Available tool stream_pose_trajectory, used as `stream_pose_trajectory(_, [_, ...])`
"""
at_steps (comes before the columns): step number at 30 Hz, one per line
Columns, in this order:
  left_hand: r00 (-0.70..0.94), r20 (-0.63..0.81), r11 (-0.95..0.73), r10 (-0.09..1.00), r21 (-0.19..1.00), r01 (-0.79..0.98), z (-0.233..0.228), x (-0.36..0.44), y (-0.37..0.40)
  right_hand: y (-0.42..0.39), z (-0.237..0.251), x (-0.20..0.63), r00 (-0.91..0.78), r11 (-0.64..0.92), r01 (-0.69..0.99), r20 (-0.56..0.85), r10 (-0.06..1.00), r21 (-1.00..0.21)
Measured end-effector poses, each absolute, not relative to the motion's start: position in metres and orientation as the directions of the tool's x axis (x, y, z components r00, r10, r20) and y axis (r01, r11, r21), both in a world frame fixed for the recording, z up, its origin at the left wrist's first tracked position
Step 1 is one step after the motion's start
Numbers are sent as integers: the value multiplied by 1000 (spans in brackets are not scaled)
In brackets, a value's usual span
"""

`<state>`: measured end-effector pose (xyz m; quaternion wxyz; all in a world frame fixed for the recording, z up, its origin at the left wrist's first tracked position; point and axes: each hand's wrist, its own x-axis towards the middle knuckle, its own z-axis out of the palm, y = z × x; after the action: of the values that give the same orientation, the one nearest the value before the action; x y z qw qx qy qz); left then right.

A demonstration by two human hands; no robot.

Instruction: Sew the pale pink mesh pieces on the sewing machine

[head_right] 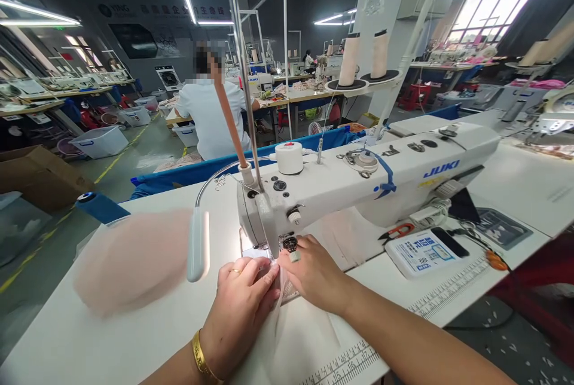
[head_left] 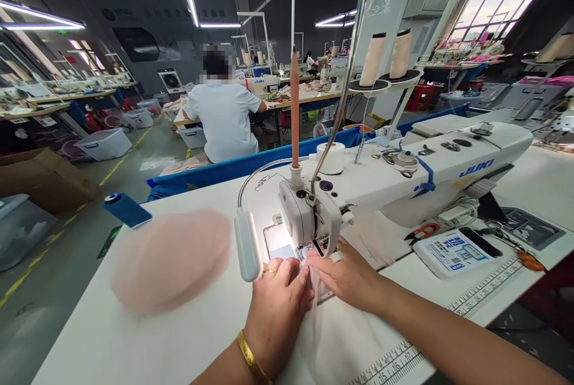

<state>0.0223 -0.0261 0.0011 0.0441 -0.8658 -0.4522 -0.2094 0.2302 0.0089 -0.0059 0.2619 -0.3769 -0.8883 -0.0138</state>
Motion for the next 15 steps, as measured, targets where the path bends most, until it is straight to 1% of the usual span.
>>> stream_pose_trajectory(5, [497,411,-583,764,112,805,-1,24,-22,10,-7,229,-550,705,685,504,666,-184])
stream_pose_trajectory(10, [496,406,-580,768,113,807,-1,23,-23,9,-8,230,-549,695,688,477,686,-208])
stream_pose_trajectory(15, [495,378,-586,782,177,791,2,21,-23,3,-2,236,-600,732,637,440,668,-244])
